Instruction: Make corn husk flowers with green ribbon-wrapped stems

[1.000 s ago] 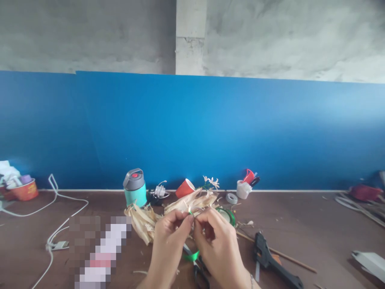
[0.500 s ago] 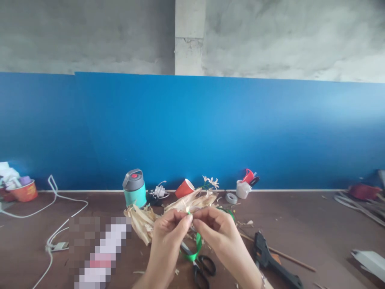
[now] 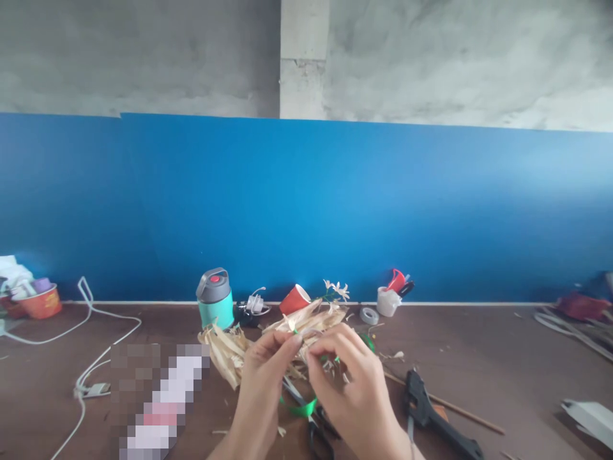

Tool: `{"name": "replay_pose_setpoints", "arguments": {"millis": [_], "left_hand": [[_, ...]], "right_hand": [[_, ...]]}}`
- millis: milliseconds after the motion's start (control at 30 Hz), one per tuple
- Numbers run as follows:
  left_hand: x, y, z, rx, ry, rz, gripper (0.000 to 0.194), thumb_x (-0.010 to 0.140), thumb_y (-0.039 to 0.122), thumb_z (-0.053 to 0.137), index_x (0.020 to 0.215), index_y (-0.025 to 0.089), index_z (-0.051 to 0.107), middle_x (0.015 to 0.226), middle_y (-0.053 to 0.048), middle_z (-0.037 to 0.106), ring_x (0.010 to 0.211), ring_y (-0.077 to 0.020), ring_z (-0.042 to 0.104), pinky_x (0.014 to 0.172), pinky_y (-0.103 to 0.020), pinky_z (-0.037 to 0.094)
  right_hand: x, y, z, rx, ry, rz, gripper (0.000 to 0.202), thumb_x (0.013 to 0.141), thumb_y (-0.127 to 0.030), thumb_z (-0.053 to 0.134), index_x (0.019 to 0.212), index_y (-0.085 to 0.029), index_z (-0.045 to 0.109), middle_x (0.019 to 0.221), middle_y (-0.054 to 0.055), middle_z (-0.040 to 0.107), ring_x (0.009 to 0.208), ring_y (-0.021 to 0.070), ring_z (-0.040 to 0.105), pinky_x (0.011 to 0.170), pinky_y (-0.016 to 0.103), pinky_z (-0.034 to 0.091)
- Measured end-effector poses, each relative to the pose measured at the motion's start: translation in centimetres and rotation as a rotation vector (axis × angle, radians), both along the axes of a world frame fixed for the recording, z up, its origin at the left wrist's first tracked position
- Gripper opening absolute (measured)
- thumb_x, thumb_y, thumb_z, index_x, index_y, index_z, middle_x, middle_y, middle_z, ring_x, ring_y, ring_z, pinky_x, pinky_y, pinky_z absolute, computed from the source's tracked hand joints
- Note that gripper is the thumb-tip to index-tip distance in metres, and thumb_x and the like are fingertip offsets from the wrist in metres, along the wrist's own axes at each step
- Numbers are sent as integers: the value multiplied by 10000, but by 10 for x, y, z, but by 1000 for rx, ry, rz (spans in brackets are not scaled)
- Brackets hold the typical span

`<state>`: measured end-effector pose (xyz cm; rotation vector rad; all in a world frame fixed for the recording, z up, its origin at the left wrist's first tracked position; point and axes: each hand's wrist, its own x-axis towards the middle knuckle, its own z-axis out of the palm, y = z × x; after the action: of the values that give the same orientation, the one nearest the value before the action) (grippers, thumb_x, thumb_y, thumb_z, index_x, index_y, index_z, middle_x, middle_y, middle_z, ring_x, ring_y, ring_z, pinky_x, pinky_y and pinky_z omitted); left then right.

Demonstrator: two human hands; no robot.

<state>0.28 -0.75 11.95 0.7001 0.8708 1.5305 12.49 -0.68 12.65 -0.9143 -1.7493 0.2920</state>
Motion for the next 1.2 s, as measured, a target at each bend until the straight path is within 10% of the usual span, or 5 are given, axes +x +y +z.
{"name": "replay_pose_setpoints", "arguments": {"millis": [133, 533, 1200], "left_hand": [[1, -1, -1, 3, 60, 60, 186, 620, 281, 760, 589, 151, 630, 576, 26, 606, 590, -107, 533, 608, -192, 424], [5, 4, -18, -45, 28, 71, 193, 644, 295, 733, 589, 145, 624, 551, 5, 594, 561, -129, 530, 563, -215, 424], [8, 0, -10, -51, 7, 96, 224, 588, 290, 774, 571, 157, 594, 538, 37, 562, 546, -105, 496, 549, -192, 402]], "right_hand": [[-8, -2, -7, 261, -200, -194, 140, 790, -117, 547, 696, -198, 612, 697, 37, 572, 688, 186, 520, 623, 297, 377], [-15, 4, -20, 281, -236, -338, 151, 783, -130, 543, 689, -218, 623, 681, 18, 593, 663, 183, 463, 647, 319, 304], [-7, 7, -11, 105, -153, -237, 133, 762, -129, 516, 647, -195, 507, 718, 17, 545, 710, 182, 490, 662, 305, 354]]}}
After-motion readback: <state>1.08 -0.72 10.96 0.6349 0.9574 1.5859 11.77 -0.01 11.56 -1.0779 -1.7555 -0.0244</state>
